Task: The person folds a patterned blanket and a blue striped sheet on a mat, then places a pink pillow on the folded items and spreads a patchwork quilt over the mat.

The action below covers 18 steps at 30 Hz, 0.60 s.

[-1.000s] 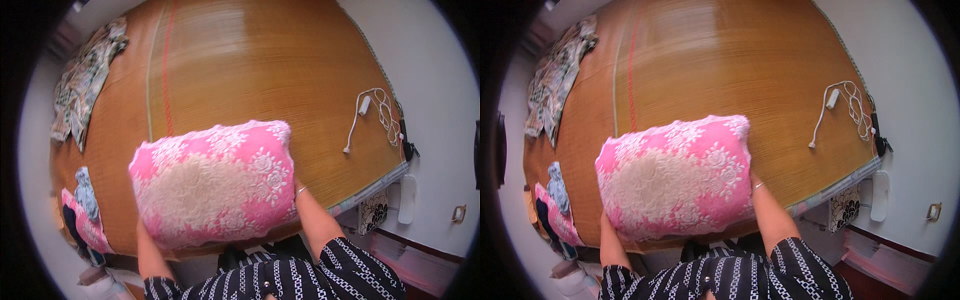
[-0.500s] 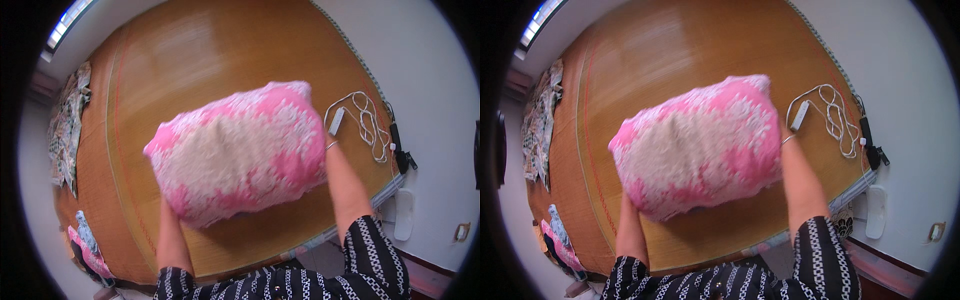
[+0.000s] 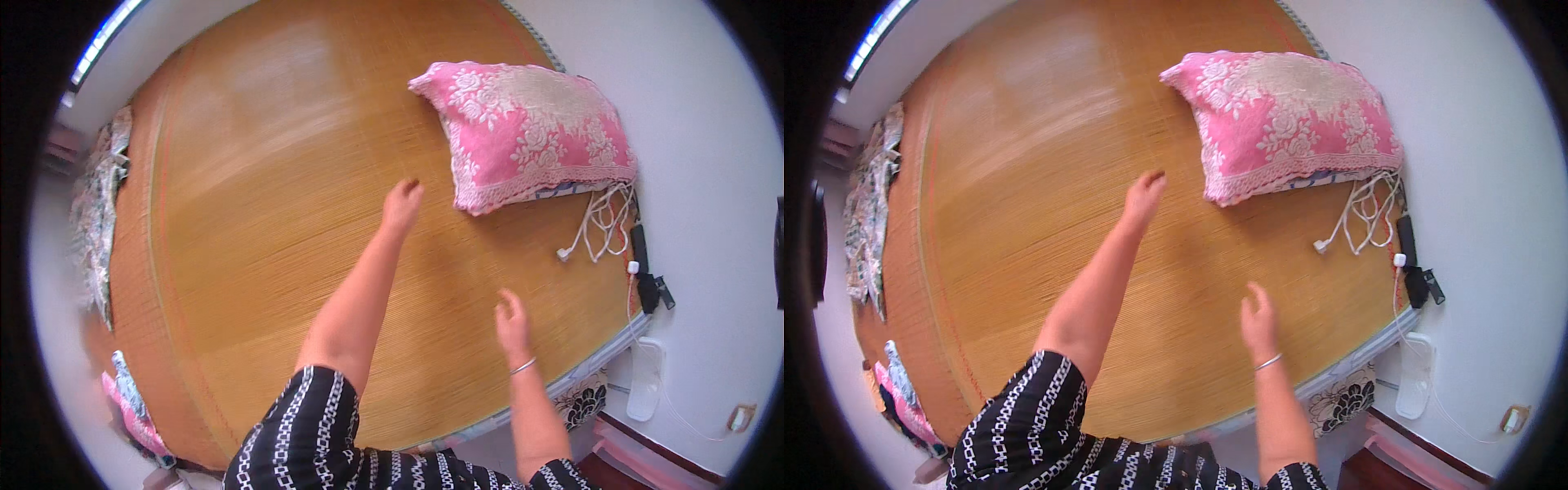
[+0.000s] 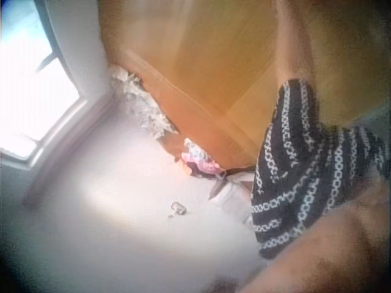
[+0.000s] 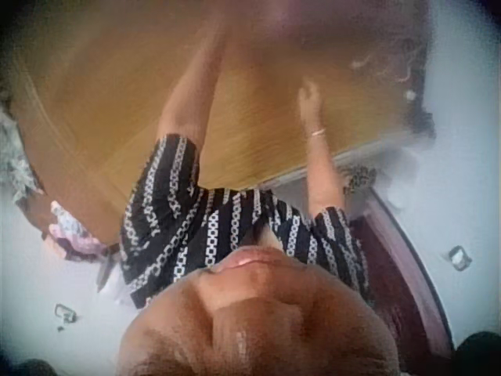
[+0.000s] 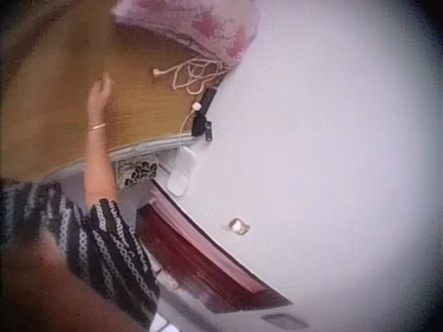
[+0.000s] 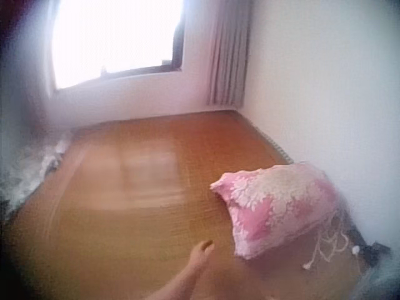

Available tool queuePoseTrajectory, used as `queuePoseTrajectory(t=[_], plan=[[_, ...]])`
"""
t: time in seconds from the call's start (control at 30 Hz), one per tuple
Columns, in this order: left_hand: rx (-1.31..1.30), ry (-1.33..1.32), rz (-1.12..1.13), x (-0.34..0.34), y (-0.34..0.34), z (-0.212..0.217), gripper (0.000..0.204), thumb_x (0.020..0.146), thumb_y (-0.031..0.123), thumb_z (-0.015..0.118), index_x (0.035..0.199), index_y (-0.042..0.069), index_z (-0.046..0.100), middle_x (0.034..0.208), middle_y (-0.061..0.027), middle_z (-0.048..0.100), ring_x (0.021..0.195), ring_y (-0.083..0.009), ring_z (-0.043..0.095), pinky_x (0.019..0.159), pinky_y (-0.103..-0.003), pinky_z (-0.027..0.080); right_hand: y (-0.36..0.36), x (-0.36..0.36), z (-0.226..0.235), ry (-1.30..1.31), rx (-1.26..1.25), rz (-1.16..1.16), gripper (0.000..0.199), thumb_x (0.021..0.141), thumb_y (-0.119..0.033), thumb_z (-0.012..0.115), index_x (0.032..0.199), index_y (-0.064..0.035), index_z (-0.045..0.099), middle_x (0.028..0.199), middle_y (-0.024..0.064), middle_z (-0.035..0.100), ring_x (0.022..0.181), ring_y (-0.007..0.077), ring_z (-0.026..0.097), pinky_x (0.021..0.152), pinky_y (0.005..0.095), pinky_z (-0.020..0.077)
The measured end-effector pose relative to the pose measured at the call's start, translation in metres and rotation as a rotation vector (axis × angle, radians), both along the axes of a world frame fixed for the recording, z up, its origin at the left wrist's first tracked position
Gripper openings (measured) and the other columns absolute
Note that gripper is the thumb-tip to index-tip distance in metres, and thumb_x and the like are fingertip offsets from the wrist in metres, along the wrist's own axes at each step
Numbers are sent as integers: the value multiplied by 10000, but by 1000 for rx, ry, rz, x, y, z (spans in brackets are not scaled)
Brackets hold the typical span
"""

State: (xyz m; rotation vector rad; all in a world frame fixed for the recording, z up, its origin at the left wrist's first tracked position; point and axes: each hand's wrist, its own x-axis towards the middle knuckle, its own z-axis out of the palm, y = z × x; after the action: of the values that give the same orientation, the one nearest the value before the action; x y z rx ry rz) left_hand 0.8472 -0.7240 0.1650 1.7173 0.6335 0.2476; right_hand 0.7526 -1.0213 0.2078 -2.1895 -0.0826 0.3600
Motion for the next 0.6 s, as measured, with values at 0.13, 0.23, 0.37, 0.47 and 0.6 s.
queuePoseTrajectory(t=[0.13, 0.23, 0.37, 0.47, 0.6], plan=[[-144, 197, 111, -183, 1, -12, 313, 818, 186, 535, 1058, -14, 559, 1021, -124, 600, 960, -187, 559, 819, -296, 433, 46, -89, -18, 237, 52, 164, 318, 766, -91, 529, 1075, -15, 530, 1085, 148, 554, 1062, 270, 497, 912, 343, 380], [-434, 322, 305, -290, 9, 44, 325, 844, 179, 490, 1135, 35, 497, 1034, -66, 581, 915, -149, 547, 775, -289, 420, 88, -115, -8, 146, 170, 262, 310, 759, -93, 537, 1059, -17, 538, 1058, 149, 565, 1025, 277, 516, 886, 350, 399], [-482, 184, 424, -411, 45, 105, 310, 847, 172, 468, 1128, 44, 495, 1043, -74, 580, 923, -150, 549, 781, -290, 420, 159, -150, 54, 11, 275, 388, 299, 768, -71, 524, 1060, -11, 536, 1055, 149, 567, 996, 254, 536, 871, 332, 412], [-452, 34, 456, -505, 76, 146, 310, 843, 174, 477, 1120, 37, 497, 1019, -70, 586, 915, -153, 550, 780, -292, 424, 208, -218, 113, -48, 349, 520, 274, 794, -55, 498, 1060, 3, 534, 1044, 137, 572, 992, 219, 541, 866, 310, 417], [-455, -147, 448, -646, 106, 191, 309, 847, 192, 485, 1110, 31, 503, 996, -67, 589, 913, -150, 548, 797, -286, 422, 268, -354, 156, 21, 459, 666, 253, 817, -58, 495, 1053, 28, 532, 1037, 119, 573, 970, 185, 543, 850, 290, 423]])
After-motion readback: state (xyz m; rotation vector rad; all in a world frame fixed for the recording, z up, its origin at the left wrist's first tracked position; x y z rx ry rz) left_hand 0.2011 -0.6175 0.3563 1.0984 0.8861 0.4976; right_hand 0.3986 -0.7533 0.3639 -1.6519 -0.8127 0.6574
